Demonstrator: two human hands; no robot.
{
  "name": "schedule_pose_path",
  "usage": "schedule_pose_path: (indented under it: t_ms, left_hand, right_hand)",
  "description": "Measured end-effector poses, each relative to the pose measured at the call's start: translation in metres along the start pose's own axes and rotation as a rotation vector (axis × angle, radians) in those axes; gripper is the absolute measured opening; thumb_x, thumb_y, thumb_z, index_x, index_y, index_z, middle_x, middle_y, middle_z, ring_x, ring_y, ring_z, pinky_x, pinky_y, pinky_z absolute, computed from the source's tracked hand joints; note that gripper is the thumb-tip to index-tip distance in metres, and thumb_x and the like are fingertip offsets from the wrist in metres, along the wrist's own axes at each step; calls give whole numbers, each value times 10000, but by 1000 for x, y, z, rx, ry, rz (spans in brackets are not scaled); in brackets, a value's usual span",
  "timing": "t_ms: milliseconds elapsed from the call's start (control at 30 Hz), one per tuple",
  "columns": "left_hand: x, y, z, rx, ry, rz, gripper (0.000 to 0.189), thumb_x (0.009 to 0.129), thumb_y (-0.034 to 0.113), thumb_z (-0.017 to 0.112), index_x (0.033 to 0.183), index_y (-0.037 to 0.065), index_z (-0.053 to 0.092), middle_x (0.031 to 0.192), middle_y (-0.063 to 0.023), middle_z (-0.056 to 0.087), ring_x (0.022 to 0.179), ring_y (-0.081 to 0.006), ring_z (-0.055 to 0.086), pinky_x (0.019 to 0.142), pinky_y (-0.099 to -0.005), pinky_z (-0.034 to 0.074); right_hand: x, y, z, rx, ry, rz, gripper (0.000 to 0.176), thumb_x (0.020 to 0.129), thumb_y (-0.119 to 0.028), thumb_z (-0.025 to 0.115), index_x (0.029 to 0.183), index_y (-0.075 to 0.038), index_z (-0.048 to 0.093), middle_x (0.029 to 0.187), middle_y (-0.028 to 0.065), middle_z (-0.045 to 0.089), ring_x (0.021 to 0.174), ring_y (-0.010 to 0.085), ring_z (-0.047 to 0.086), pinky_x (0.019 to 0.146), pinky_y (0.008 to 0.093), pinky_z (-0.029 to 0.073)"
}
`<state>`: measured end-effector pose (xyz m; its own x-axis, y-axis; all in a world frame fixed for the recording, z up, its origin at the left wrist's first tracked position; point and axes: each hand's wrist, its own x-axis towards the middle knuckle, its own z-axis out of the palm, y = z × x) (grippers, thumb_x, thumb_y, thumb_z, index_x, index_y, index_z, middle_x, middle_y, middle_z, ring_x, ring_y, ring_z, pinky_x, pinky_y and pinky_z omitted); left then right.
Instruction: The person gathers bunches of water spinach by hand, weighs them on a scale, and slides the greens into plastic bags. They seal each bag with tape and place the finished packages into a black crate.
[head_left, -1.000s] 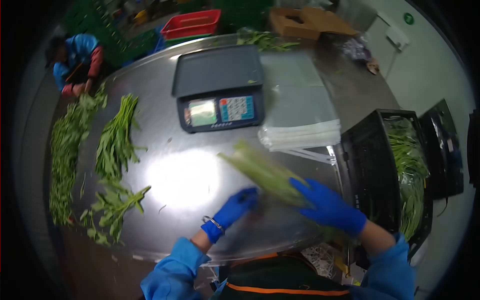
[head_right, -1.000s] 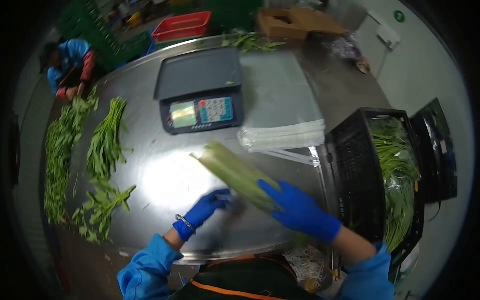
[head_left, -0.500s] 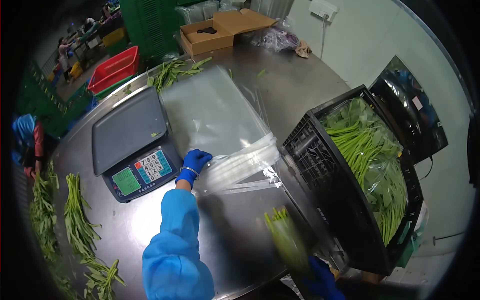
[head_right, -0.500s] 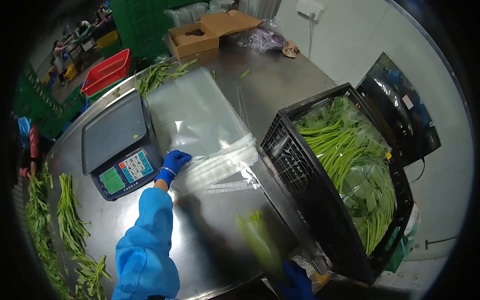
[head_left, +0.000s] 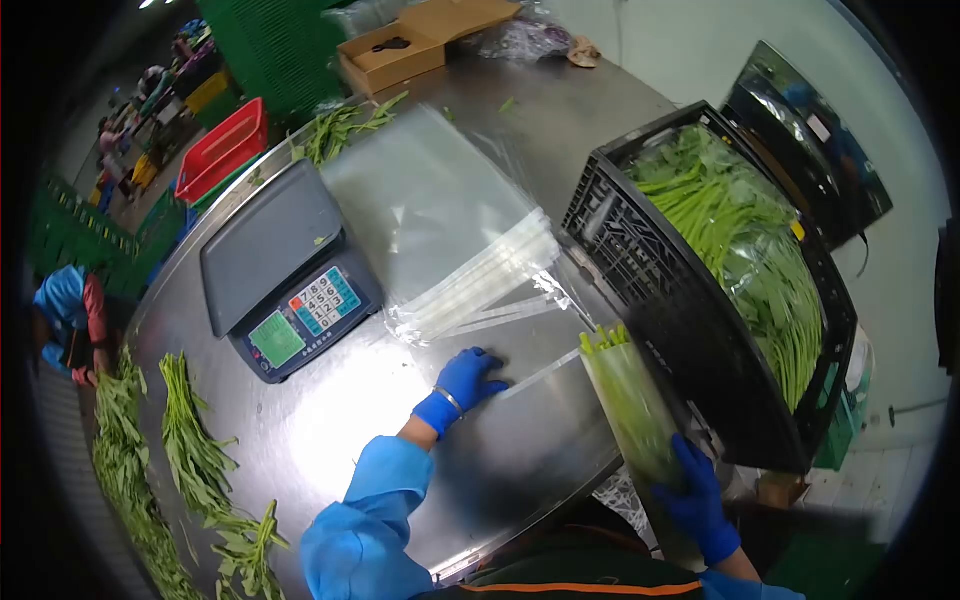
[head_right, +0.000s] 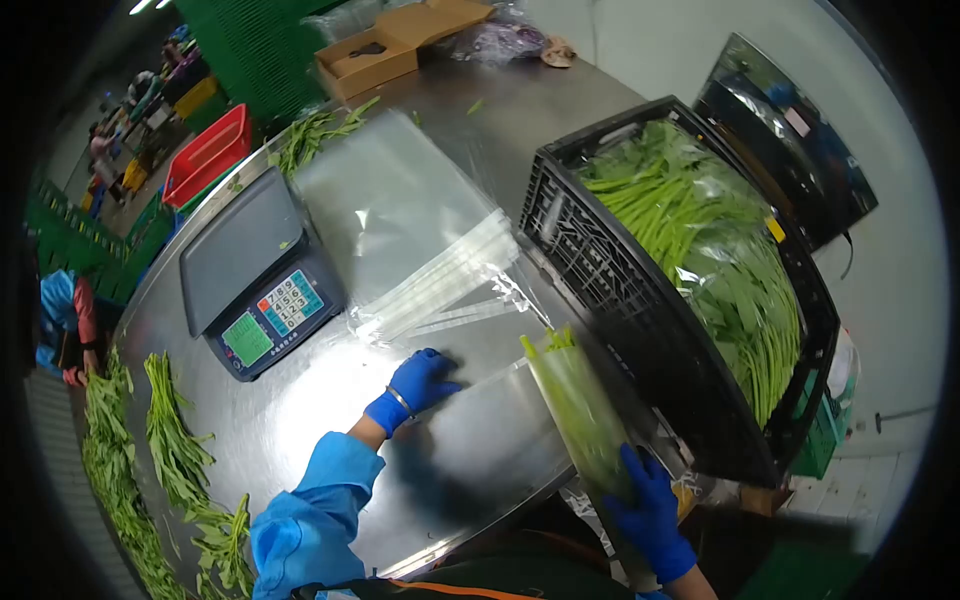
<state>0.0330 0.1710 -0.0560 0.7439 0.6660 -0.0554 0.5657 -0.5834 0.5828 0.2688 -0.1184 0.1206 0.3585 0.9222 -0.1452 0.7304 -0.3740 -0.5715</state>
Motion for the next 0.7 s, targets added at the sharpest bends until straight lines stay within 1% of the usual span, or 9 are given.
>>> schedule_pose_path:
  t_ms: [33,67,200,367,433,500,567,633,700]
  left_hand:
    - [0,-2,3,-21,149,74,189,663,286,665,736,112,643,801,-95,572,775,-277,539,690,-375,434]
    - [-3,-4,10,-53,298,138,216,663,309,664,740,109,644,851,-101,578,792,-279,542,711,-382,428]
    - [-3,-5,13,-126,199,96,159,720,245,618,763,96,650,762,-111,588,739,-291,542,698,-379,419]
    - [-15,25,24,-320,554,32,132,764,179,580,798,75,654,733,-106,592,712,-271,539,656,-366,417]
    - [-13,62,4,-297,615,9,121,772,159,580,815,71,652,732,-101,586,713,-269,535,648,-360,416]
    - [-13,102,-12,-303,706,135,115,767,154,591,822,68,645,735,-94,579,716,-269,532,646,-359,415]
    - [-9,118,-6,-275,619,207,124,764,154,590,839,70,640,740,-94,575,716,-272,533,653,-362,415]
    - [2,120,11,-98,590,343,130,758,151,592,846,67,637,730,-95,574,707,-274,533,656,-363,415]
    - [-9,111,13,-214,577,217,230,731,167,627,941,72,618,912,-126,571,872,-286,523,752,-358,402]
  right_hand:
    - [-9,-4,0,18,9,34,698,614,-29,693,1252,-68,411,1189,176,442,1113,305,436,936,336,361]
    - [-18,0,1,37,31,22,677,611,-148,704,1237,-166,448,1193,217,433,1057,356,465,870,381,407]
    - [-42,-12,6,-97,-10,-36,665,617,-173,707,1231,-217,456,1192,207,446,989,363,497,818,375,436]
    - [-56,-32,18,-33,-121,-38,657,647,-185,681,1246,-283,428,1190,226,440,950,376,500,819,414,426]
    - [-47,-33,35,-156,-148,3,658,666,-186,661,1263,-285,402,1191,238,420,926,382,497,798,427,430]
    - [-23,-34,55,-291,-98,-10,678,669,-187,653,1282,-272,375,1193,239,400,895,387,495,778,441,427]
    - [8,-35,83,-305,24,-82,746,659,-224,670,1315,-220,316,1204,225,375,924,391,477,795,456,408]
    - [37,-54,106,-241,168,10,820,657,-278,679,1336,-126,245,1244,242,325,1011,416,429,850,465,374]
    - [49,-56,118,38,329,23,853,685,-292,680,1349,-65,195,1286,279,258,1136,413,341,952,436,291]
